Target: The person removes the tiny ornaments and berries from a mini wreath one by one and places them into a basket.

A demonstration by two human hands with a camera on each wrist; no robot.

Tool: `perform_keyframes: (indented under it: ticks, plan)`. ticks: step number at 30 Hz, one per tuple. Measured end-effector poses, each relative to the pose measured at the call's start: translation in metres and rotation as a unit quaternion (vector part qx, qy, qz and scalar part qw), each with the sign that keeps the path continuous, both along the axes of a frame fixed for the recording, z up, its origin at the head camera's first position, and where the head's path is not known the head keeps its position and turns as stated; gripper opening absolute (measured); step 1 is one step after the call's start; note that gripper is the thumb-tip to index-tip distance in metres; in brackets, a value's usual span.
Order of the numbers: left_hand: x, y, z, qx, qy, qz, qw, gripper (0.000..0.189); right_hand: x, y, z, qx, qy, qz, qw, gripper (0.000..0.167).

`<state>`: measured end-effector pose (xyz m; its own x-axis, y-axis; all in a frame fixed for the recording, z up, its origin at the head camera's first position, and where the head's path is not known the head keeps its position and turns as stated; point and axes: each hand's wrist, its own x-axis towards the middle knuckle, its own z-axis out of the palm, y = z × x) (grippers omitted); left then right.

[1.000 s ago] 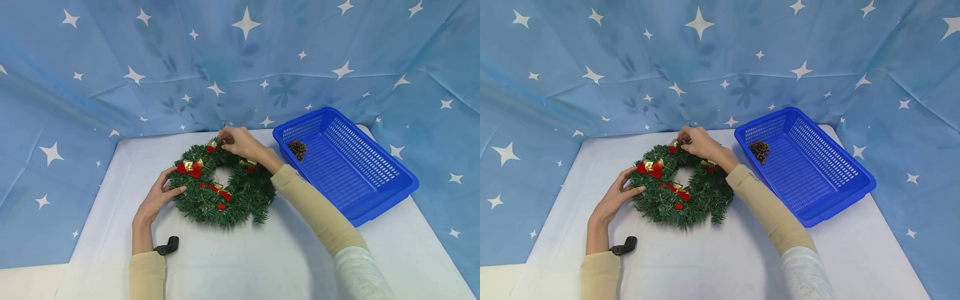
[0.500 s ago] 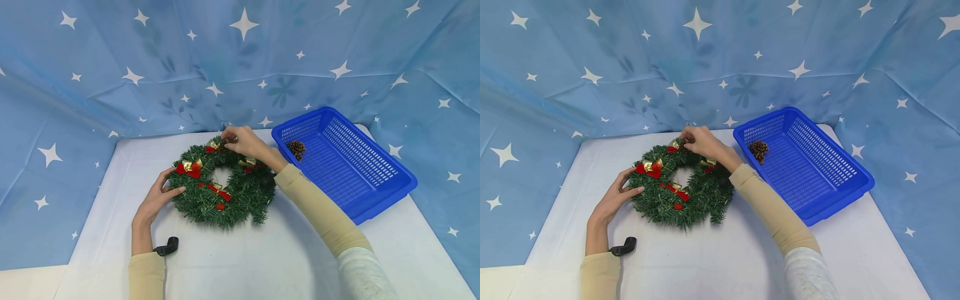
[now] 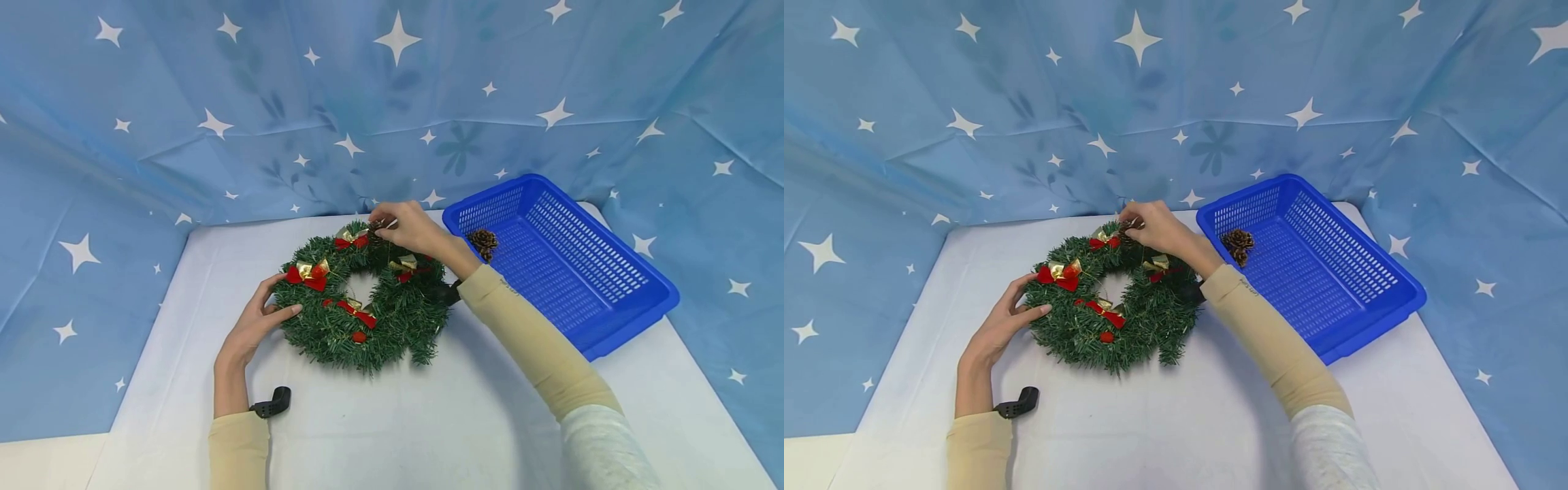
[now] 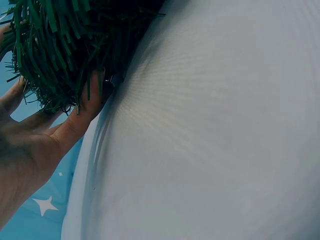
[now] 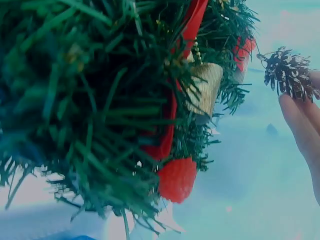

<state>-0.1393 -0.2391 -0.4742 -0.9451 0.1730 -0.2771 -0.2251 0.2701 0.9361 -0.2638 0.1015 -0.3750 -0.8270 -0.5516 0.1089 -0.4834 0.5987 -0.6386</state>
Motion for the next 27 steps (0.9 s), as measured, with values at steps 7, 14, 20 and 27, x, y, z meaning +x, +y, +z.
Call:
perform_keyframes:
  ticks: [7,14,20,27]
  plan:
    - [-0.001,0.001,-0.001,0.001,0.001,-0.002,1.0000,0.088,0.002,0.009,0.006,-0.008,0.005,-0.003,1.0000,0.027]
    - [-0.002,0.001,-0.001,-0.001,0.000,-0.003,1.0000,0.088,0.008,0.021,0.013,-0.020,0.000,-0.006,0.9998,0.028]
    - [-0.002,0.002,-0.001,-0.004,-0.002,-0.003,1.0000,0.087,0.011,0.033,0.017,-0.025,-0.014,-0.018,0.9994,0.029]
    - [-0.002,0.001,-0.002,-0.003,-0.004,-0.004,1.0000,0.088,0.012,0.049,0.020,-0.024,-0.012,-0.038,0.9989,0.028]
